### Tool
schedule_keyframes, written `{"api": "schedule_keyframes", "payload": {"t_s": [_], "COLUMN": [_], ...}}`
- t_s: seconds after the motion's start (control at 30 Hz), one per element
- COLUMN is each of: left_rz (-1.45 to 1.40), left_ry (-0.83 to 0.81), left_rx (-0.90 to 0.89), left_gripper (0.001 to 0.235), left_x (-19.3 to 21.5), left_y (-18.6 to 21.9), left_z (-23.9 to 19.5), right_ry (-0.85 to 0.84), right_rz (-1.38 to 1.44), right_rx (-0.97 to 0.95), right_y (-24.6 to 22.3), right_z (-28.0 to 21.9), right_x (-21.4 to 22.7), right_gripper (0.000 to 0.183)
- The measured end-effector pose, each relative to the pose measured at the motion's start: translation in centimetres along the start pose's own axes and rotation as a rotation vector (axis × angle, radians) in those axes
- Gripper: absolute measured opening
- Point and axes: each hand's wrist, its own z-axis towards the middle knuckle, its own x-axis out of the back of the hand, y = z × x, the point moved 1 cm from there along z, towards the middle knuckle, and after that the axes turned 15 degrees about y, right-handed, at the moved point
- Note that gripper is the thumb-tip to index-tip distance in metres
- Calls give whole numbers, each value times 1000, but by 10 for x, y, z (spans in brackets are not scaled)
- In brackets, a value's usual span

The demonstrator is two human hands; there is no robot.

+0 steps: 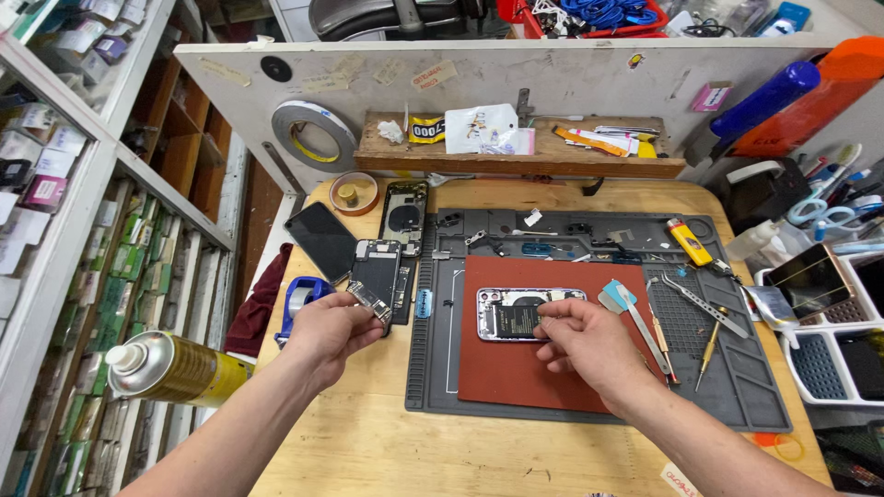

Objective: The person disassembles a smartphone on a workbench, using tweezers and a screwdriver to remove internal components such as the battery and logic board. They then place the screen assembly onto the phone chassis and align it with the internal parts.

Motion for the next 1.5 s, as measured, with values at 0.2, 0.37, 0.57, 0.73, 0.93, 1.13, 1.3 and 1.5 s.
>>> {"api": "schedule_keyframes", "payload": {"t_s": [0.2, 0.37, 0.57, 0.73, 0.93, 1.13, 1.3, 1.5], "left_rz": [-30, -65, -36, -21, 60, 39, 1, 63], "left_ry": [-65, -147, -202, -244, -303, -441, -430, -419], "left_rx": [-15, 43, -68, -95, -119, -133, -119, -80], "left_gripper": [6, 8, 13, 12, 14, 24, 37, 33], "left_x": [-20, -63, -102, -123, -145, -166, -167, -137], "left_y": [-3, -13, -17, -11, -4, 6, 16, 15], "left_z": [-13, -40, -64, -66, -63, -59, -47, -24], "right_ry": [-90, 109, 196, 265, 334, 429, 561, 693], "right_rz": [-4, -406, -527, -545, -511, -479, -432, -783], "right_rx": [184, 649, 787, 716, 576, 437, 407, 468], "right_y": [-11, -30, -50, -51, -53, -45, -40, -38], "right_z": [-8, -28, -40, -39, -32, -6, 70, 155], "right_x": [-19, -28, -37, -30, -22, -19, 19, 105], "right_gripper": [24, 30, 28, 26, 29, 26, 31, 31]}}
